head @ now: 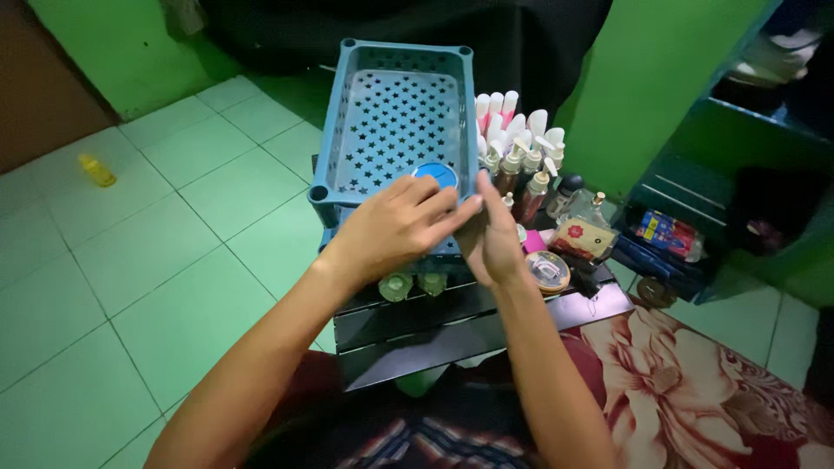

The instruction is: The person assembles a blue plastic storage rack by inserting cylindrical rods into the corner holes of perforated trays. They repeatedly insert and remove the rods to fit the trays together, eventually stacking the assembled units on a metal stand.

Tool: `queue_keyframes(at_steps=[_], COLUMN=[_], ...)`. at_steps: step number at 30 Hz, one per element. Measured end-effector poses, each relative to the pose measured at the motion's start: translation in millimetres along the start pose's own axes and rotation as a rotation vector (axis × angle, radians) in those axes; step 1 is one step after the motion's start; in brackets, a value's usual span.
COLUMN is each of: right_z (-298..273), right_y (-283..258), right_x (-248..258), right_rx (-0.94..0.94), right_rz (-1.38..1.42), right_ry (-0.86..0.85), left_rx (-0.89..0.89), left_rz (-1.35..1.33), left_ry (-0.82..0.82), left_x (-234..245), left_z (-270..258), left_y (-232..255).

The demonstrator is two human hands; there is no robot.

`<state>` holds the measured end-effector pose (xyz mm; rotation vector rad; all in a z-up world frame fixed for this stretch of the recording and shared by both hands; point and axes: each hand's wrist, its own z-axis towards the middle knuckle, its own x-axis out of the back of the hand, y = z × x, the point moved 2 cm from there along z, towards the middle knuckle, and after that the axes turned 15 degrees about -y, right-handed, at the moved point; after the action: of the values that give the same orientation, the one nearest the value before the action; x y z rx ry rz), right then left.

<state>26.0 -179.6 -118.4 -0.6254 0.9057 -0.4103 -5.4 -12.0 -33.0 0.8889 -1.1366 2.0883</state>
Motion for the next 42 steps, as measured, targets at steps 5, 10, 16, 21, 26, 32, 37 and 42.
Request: queue_keyframes(at_steps=[5,10,16,21,26,32,37,42], right_z=[0.8,-2.6,-2.5,9.4,26.9,54.7,46.2,5.5], right_y=[9.6,15.6,43.8,65.2,74.9,75.3,48.2,11.6], right_x=[-0.8,-6.2,1.3,-4.7,-27.9,-56.5,-53.3,-46.9], right_rx=[0.002,-0.026,0.049,0.07,0.007,-0.073,-0.297,-0.189], right_rz=[-0.113,-0.308,-0.223,-0.176,-0.227,-0.506,-1.009,-1.59], right_ry=[0.003,0.08,0.099,0.073,0.061,-0.079,-0.203,-0.369], left_rx=[-0.03,0.342,0.74,0.913,0.964,0.882,0.964,1.059], left_rz=[-0.098,-0.288,-0.442,-0.742,-1.366,-1.368,-1.48,-1.386], left_ry=[-0.012,0.163,0.354,0.538,0.579,0.807,0.908,0.861], left_x=[1.8,7.2,-15.6,-43.2,-60.9,-57.1,-69.8,-96.5], left_z=[-21.1,-44.3,-57.7,-65.2,-65.0,-75.4,-108.7,-160.0], left_y=[-6.4,-15.8,-23.1,-7.2,-6.2,-36.7,-92.0,-149.1])
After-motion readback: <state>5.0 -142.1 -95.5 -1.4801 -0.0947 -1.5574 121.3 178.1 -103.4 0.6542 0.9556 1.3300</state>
